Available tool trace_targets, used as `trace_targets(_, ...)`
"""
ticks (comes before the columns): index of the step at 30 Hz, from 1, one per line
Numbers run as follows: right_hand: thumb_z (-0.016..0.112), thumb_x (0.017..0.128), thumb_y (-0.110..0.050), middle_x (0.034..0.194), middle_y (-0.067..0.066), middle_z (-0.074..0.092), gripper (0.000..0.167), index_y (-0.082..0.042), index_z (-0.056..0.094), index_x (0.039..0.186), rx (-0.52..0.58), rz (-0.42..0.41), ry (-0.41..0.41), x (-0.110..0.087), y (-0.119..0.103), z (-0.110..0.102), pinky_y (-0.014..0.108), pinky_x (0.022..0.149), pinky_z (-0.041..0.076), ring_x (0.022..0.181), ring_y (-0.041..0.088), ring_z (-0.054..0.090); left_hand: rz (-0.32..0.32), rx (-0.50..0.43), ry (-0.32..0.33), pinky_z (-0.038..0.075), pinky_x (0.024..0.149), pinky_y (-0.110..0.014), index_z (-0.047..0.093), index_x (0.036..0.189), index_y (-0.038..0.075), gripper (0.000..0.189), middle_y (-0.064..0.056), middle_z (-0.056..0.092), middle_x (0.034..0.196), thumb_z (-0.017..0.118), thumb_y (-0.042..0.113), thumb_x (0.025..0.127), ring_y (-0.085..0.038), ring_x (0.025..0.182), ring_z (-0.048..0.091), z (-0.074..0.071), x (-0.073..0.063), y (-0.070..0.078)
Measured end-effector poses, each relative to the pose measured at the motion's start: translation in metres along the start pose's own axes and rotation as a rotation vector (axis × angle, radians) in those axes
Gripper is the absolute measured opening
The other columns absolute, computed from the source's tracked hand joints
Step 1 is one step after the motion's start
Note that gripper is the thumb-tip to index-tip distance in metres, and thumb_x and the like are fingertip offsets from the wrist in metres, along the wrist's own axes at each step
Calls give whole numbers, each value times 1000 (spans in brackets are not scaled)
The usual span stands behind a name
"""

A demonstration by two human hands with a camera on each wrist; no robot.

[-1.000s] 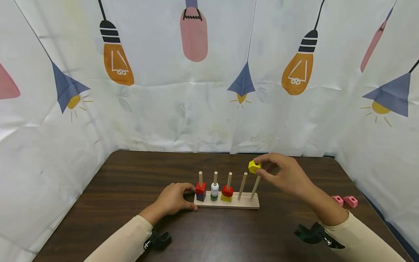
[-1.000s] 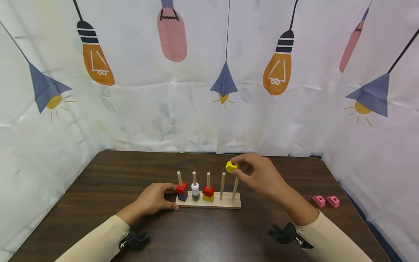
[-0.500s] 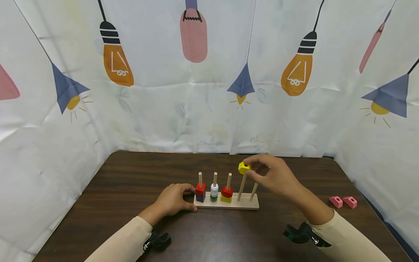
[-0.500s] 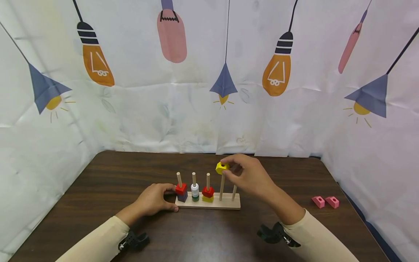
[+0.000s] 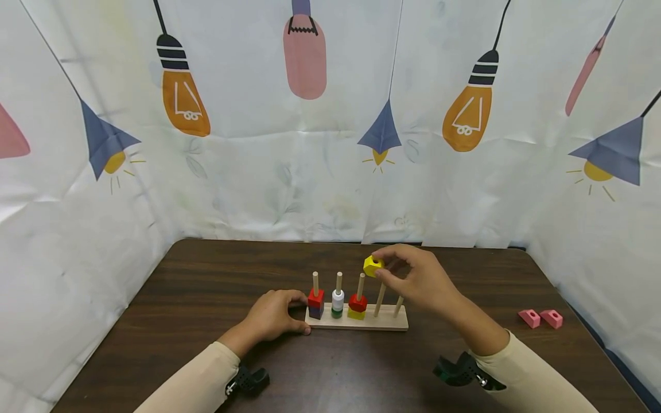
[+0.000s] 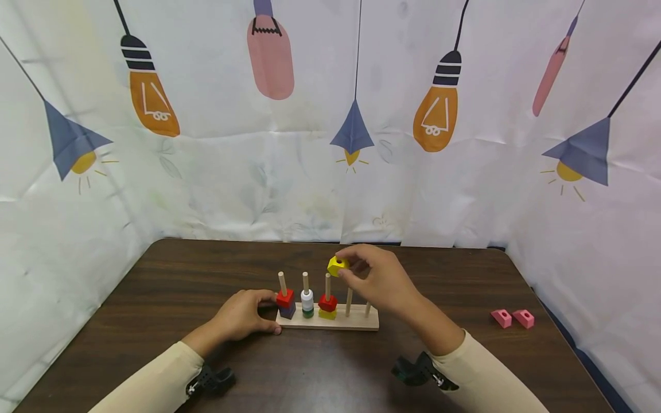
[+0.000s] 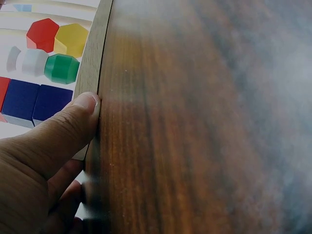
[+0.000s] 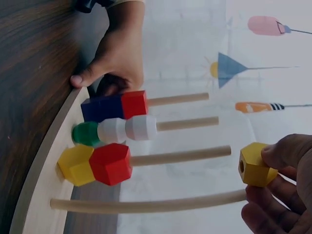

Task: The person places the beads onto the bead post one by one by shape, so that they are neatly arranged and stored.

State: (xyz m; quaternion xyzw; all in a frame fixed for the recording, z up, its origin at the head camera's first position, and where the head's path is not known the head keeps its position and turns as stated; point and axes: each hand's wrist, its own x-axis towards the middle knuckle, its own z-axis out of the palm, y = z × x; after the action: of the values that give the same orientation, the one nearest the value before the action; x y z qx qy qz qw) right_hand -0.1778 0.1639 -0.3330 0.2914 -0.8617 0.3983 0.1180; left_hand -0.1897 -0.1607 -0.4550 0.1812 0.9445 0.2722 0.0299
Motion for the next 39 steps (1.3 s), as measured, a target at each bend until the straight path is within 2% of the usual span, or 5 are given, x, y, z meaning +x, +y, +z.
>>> trace_targets(16,82,85,0,104,-3,71,33,-9,71,116,38,27,-5,1,-4,20,31,73,58,83,11,66,-4,-8,3,51,88,-51,74,107,24,53,7,75,107,95,48,65,-24,101,68,0,-1,0)
trace_targets(21,82,87,-2,105,-3,69,35,-9,69,119,-21,46,-37,-1,-6,25,29,73,57,83,10,63,-6,-13,2,51,88,-51,74,107,24,53,7,75,107,96,47,65,-24,102,68,0,-1,1)
trace_targets(25,82,87,-3,104,-3,68,36,-8,69,120,-74,43,-40,-3,-10,30,28,71,56,83,17,64,-8,-13,2,51,88,-51,74,107,25,53,6,75,108,96,46,65,-25,103,68,0,-1,1)
trace_targets(30,82,87,-4,102,-2,68,36,-7,69,120,-97,58,-4,-5,-14,34,34,71,57,85,17,63,-16,-12,4,51,89,-51,74,108,25,53,7,75,108,96,47,65,-24,104,68,0,0,0)
trace_targets(39,82,86,-4,102,-2,68,42,-8,66,125,-31,127,84,-11,-4,48,28,69,53,81,15,61,-9,-6,4,52,88,-49,74,108,27,52,8,75,108,95,47,65,-22,102,68,0,-1,-1)
